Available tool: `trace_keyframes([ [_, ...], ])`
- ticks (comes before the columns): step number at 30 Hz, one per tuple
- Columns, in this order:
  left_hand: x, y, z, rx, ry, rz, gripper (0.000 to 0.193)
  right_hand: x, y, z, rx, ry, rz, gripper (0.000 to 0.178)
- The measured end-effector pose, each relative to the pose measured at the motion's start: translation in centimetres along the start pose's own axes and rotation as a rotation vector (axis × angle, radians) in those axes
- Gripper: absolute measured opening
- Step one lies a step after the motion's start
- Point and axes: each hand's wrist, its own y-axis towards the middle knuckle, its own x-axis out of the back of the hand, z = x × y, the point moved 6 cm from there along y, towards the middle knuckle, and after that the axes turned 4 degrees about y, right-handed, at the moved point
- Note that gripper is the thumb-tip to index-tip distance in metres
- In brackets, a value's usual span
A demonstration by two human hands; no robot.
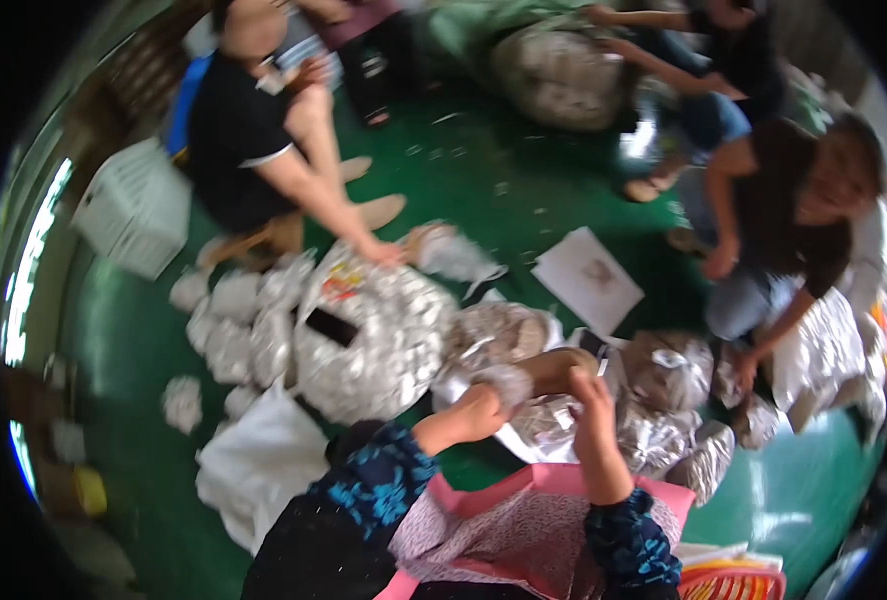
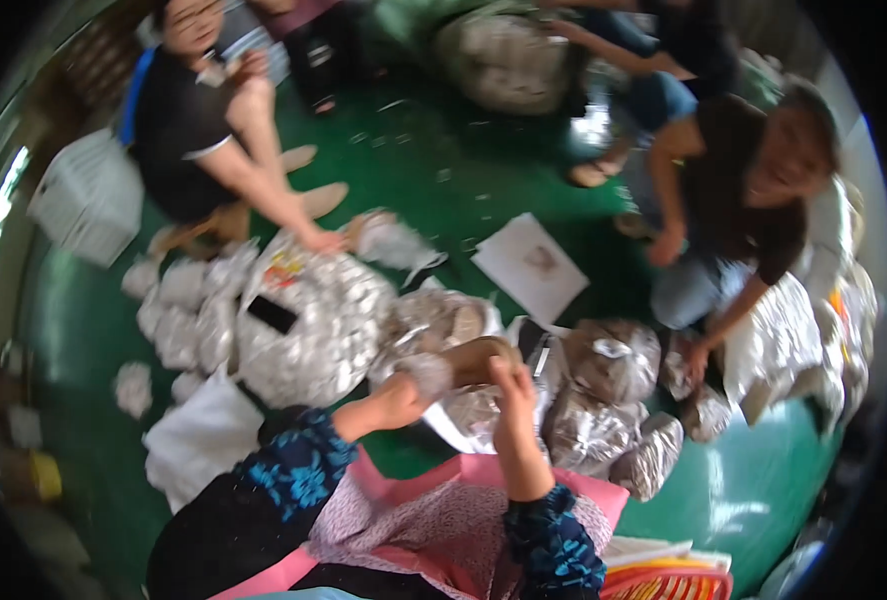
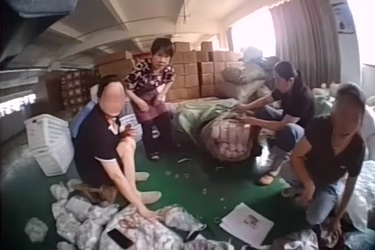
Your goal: Inspect finished shoes and pack them into individual plastic bags with labels.
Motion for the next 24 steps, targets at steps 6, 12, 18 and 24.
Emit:
trace_keyframes([
  [6, 2.3, -1.6, 0.2, 0.025, 0.111, -0.152, 0.039, -1.5, -0.1, -1.4, -0.051, -0.114, 0.001, 0.04],
  [12, 2.0, -0.4, 0.0, 0.064, 0.232, -0.231, 0.033, -0.5, 0.3, -0.8, -0.021, -0.02, -0.016, 0.033],
  [18, 2.8, -0.1, 0.6, 0.048, 0.29, -0.218, 0.026, -2.3, 0.5, 0.0, 0.034, -0.054, 0.007, 0.035],
  [24, 2.5, 0.0, 0.8, -0.071, 0.238, -0.207, 0.028, -2.0, 0.7, 0.2, 0.014, -0.02, 0.004, 0.039],
])
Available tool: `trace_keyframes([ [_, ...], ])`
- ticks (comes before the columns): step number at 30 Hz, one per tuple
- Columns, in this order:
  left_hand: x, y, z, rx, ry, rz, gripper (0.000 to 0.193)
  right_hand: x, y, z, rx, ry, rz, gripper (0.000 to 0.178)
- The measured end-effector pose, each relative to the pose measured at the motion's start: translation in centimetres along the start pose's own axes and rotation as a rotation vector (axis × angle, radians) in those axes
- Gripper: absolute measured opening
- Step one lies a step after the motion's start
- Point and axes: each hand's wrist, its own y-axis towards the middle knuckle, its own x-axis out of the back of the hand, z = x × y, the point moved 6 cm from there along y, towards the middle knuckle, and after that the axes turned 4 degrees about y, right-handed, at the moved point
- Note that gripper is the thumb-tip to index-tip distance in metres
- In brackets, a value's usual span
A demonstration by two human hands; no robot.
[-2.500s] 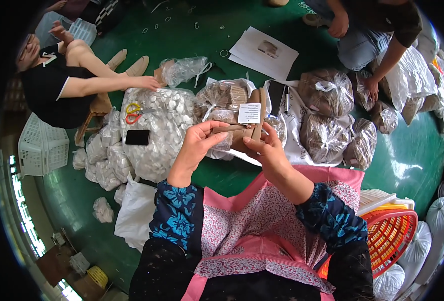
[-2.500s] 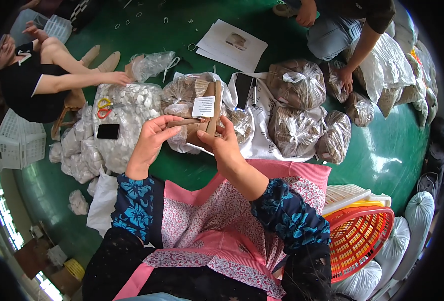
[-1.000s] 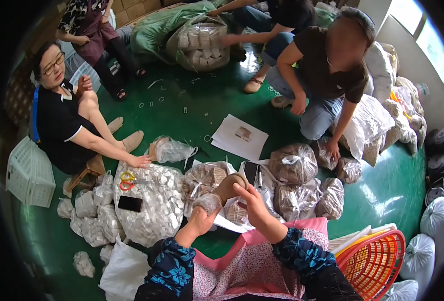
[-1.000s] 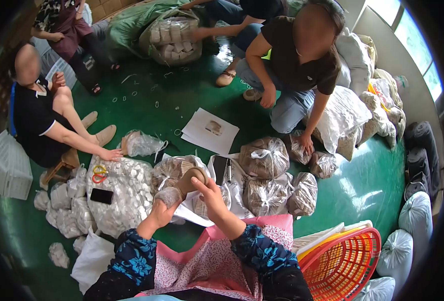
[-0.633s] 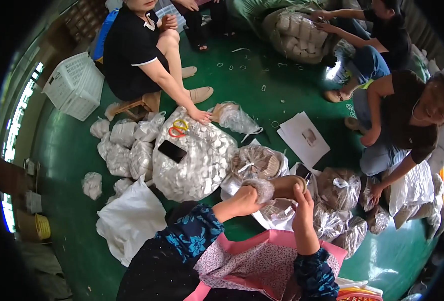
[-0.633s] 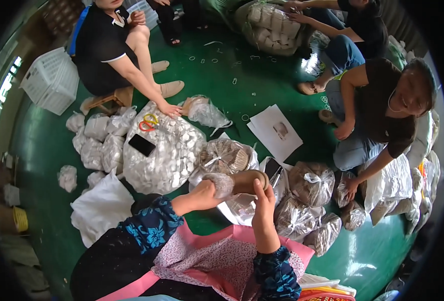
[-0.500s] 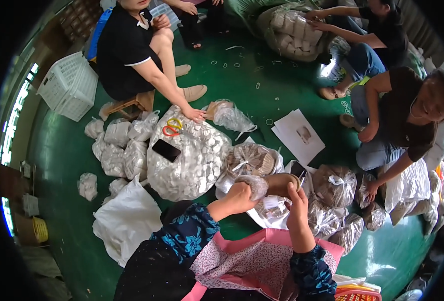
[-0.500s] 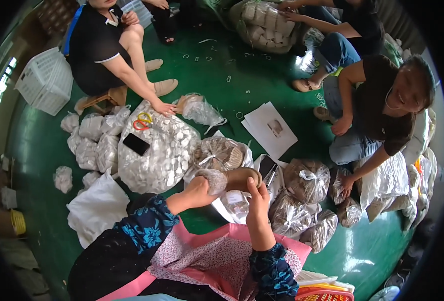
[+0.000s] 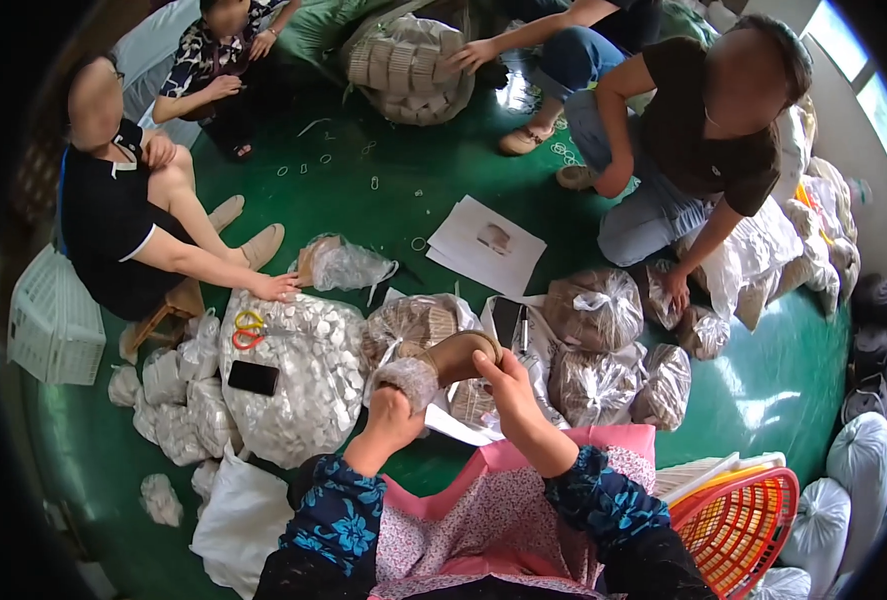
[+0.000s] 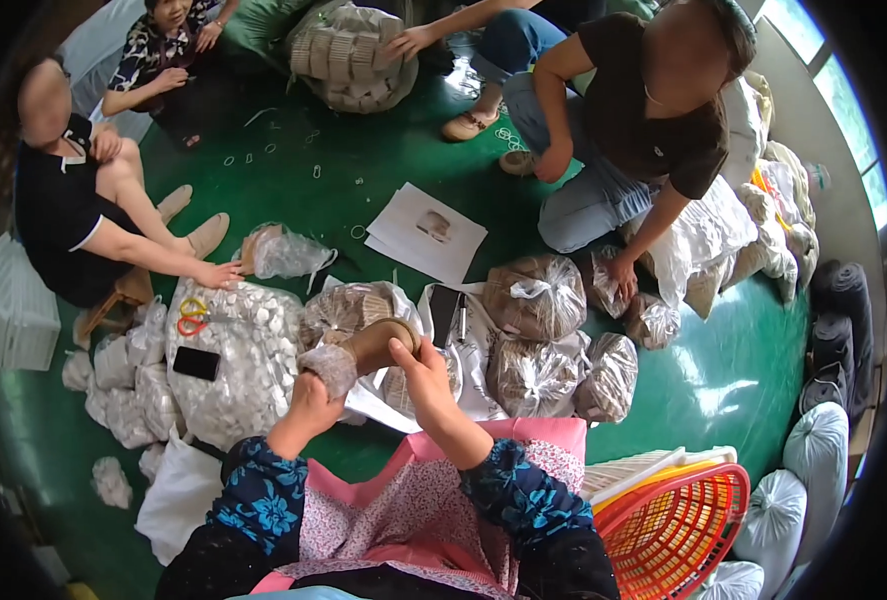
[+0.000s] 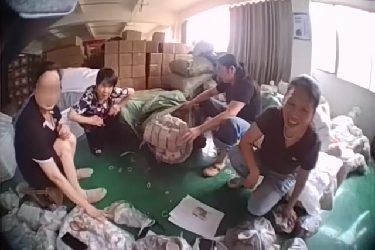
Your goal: Inspect finished shoes and pack them into individual plastic bags with labels.
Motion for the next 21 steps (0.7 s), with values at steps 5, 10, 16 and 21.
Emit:
trace_keyframes([
  [5, -0.1, 0.1, 0.2, 0.033, 0.014, 0.019, 0.025, 0.0, 0.1, -0.2, 0.047, -0.038, 0.066, 0.041],
  [10, 1.4, 0.7, -0.3, 0.109, -0.004, 0.003, 0.022, -0.6, -0.4, -0.3, 0.014, -0.026, 0.009, 0.038],
  [16, 0.3, 0.7, 0.2, 0.079, 0.012, -0.012, 0.02, 0.5, -0.3, -0.9, 0.024, -0.039, -0.017, 0.041],
  [21, 0.2, 0.3, 0.5, 0.075, -0.044, -0.01, 0.021, 1.1, 0.2, -1.5, 0.055, -0.107, -0.055, 0.038],
])
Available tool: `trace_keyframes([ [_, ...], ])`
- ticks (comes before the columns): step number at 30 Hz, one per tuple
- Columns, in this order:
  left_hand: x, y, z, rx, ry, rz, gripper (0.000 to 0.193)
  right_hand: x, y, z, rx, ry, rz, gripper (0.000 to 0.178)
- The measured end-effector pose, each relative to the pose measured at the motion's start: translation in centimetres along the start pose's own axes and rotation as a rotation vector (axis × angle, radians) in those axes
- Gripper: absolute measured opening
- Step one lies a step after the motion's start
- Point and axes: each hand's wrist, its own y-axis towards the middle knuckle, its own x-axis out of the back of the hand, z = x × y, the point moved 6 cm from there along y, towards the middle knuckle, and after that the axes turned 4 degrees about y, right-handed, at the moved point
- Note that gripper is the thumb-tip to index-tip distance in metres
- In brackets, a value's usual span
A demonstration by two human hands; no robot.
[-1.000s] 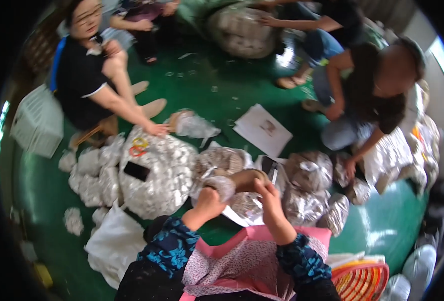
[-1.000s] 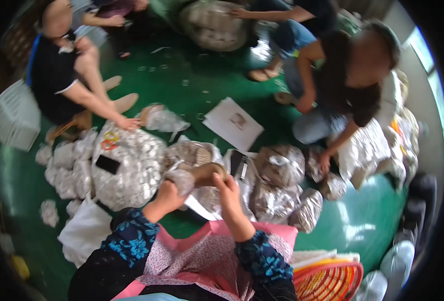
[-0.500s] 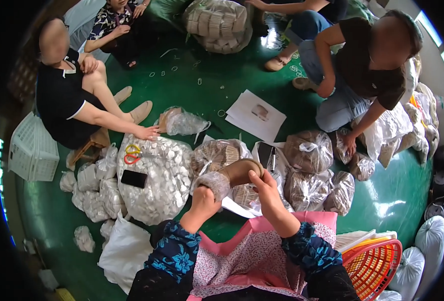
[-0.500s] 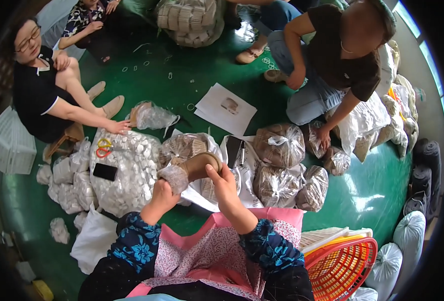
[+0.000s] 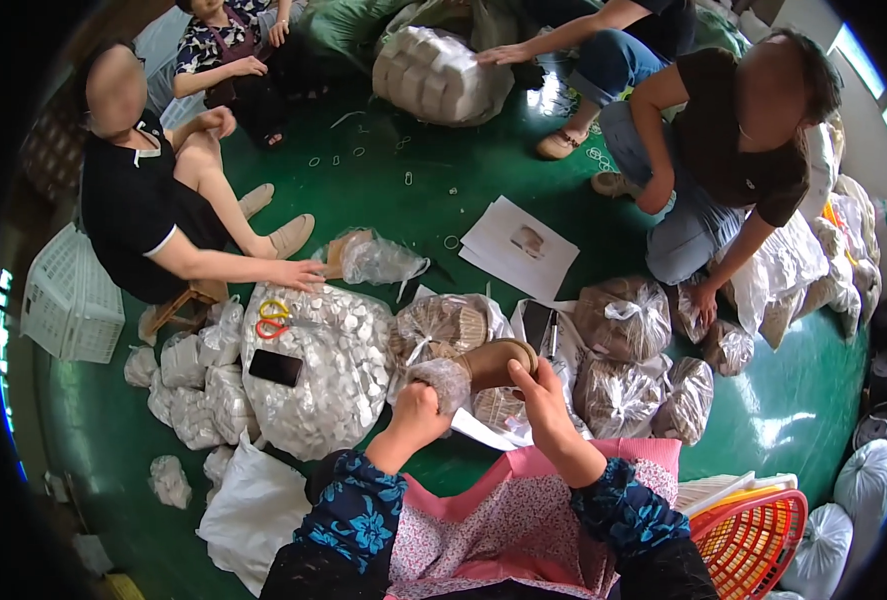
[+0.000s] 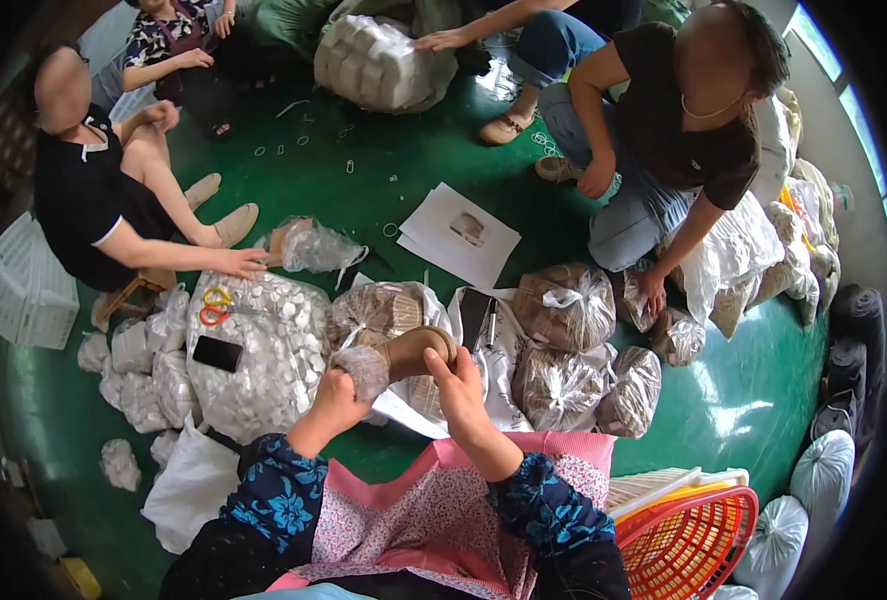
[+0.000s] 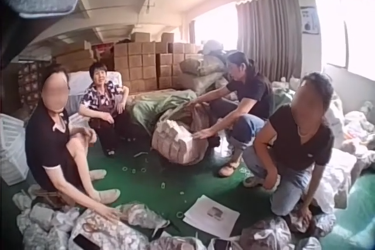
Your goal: Inspect finished shoes and pack them into individual plastic bags with labels.
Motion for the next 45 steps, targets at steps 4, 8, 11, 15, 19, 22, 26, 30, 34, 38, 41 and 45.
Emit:
trace_keyframes([
  [4, -0.2, -0.1, 0.4, 0.044, 0.014, 0.089, 0.025, 0.2, 0.4, -0.3, -0.071, -0.083, 0.057, 0.043],
  [8, -0.5, -0.8, 1.1, 0.156, 0.078, 0.268, 0.034, -0.3, 0.2, -0.9, -0.05, -0.033, 0.05, 0.046],
  [11, -1.3, -0.4, 0.7, 0.05, 0.04, 0.157, 0.032, 0.8, 0.4, -0.9, -0.024, -0.015, 0.038, 0.039],
  [15, 0.9, 0.8, -1.3, -0.03, -0.041, 0.012, 0.029, -0.1, 0.0, 1.7, 0.085, 0.007, 0.085, 0.041],
  [19, 2.2, 0.6, -1.4, -0.016, -0.204, -0.026, 0.036, -1.5, -0.7, 3.2, 0.031, 0.032, 0.264, 0.041],
  [22, 2.2, 0.7, -0.3, 0.291, -0.689, 0.035, 0.038, -2.9, -1.5, 4.2, 0.105, -0.062, 0.392, 0.058],
  [26, 2.5, 1.6, -1.3, 0.36, -0.923, 0.157, 0.043, -2.1, -1.7, 2.7, 0.041, -0.201, 0.388, 0.061],
  [30, 2.6, 1.2, -2.0, 0.365, -0.941, 0.227, 0.042, -3.9, -3.2, 3.2, -0.025, 0.017, 0.55, 0.058],
  [34, 2.6, 1.4, -3.1, 0.381, -1.016, 0.249, 0.044, -3.3, -3.4, 2.6, -0.033, -0.101, 0.486, 0.05],
  [38, 2.4, 1.1, -3.3, 0.435, -1.022, 0.296, 0.042, -2.5, -2.7, 0.5, -0.089, -0.116, 0.447, 0.046],
  [41, 2.1, 0.8, -3.0, 0.455, -1.011, 0.299, 0.039, -2.6, -2.6, -0.2, -0.169, 0.012, 0.434, 0.043],
  [45, 2.2, 0.9, -3.2, 0.403, -0.895, 0.199, 0.04, -2.6, -2.7, -0.4, -0.194, 0.048, 0.362, 0.04],
])
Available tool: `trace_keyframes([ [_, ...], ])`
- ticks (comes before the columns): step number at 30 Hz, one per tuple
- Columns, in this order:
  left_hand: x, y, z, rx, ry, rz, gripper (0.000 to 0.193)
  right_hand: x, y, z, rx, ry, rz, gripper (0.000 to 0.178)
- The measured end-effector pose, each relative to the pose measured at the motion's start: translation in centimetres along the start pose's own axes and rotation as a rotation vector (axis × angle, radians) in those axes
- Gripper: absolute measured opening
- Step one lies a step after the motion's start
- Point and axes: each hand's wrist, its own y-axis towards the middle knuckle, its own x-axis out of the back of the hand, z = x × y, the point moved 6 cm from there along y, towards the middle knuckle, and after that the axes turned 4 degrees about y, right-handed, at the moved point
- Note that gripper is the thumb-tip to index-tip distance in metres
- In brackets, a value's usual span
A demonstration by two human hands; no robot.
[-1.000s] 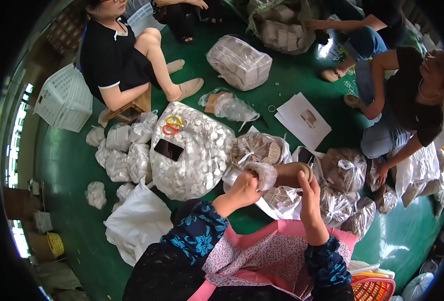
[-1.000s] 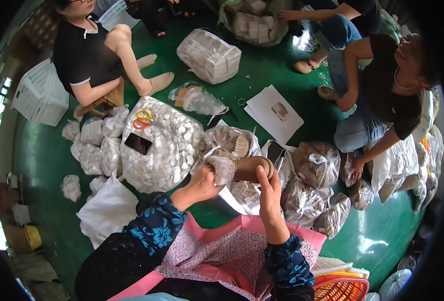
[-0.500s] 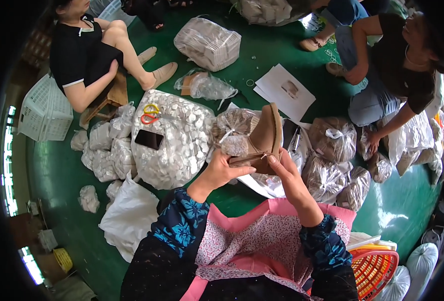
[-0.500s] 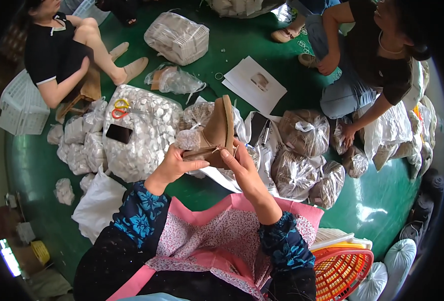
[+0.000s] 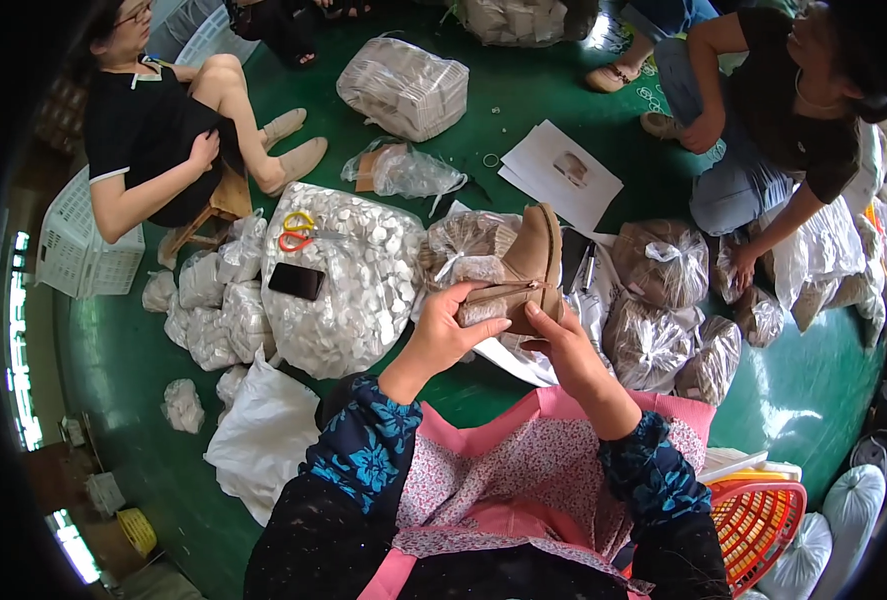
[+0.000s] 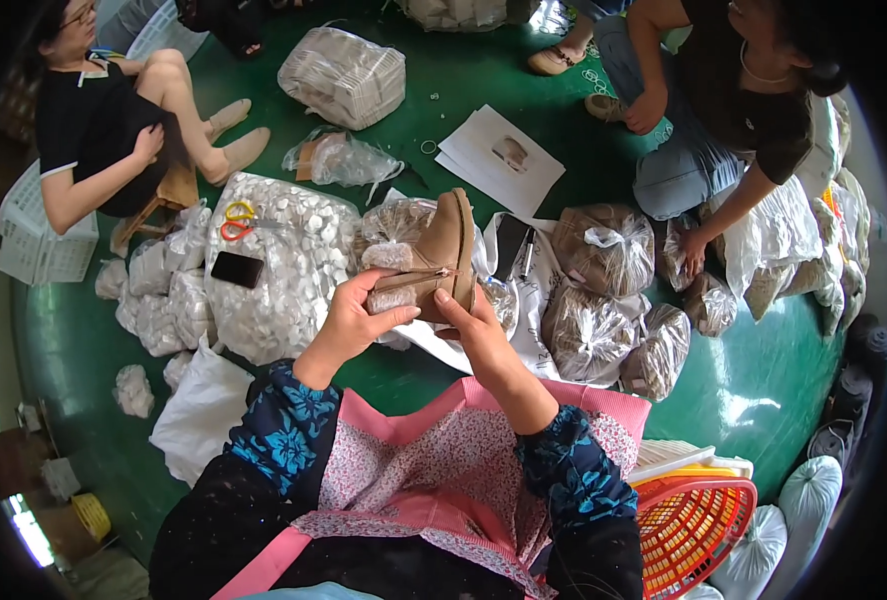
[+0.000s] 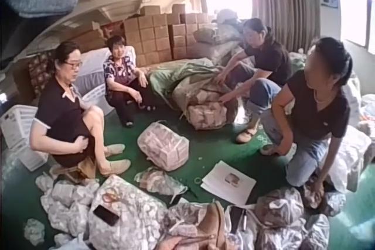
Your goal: Inspect finished shoes and pack them into individual plastic bags with labels.
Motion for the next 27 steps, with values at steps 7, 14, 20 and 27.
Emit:
trace_keyframes([
  [7, 0.0, 0.0, 0.1, -0.158, 0.192, -0.134, 0.049, 0.4, 0.2, -0.9, -0.039, 0.061, -0.027, 0.039],
  [14, -0.3, 0.1, -0.1, -0.245, 0.346, -0.12, 0.049, 0.7, 0.4, -1.0, -0.022, 0.065, -0.051, 0.04],
  [20, -0.5, 0.3, 1.2, -0.108, 0.365, -0.145, 0.042, 1.1, 0.3, -0.6, -0.025, 0.063, -0.063, 0.041],
  [27, -0.4, 0.6, 1.8, -0.014, 0.342, -0.073, 0.045, 1.1, 0.4, -0.1, 0.009, 0.014, -0.093, 0.042],
])
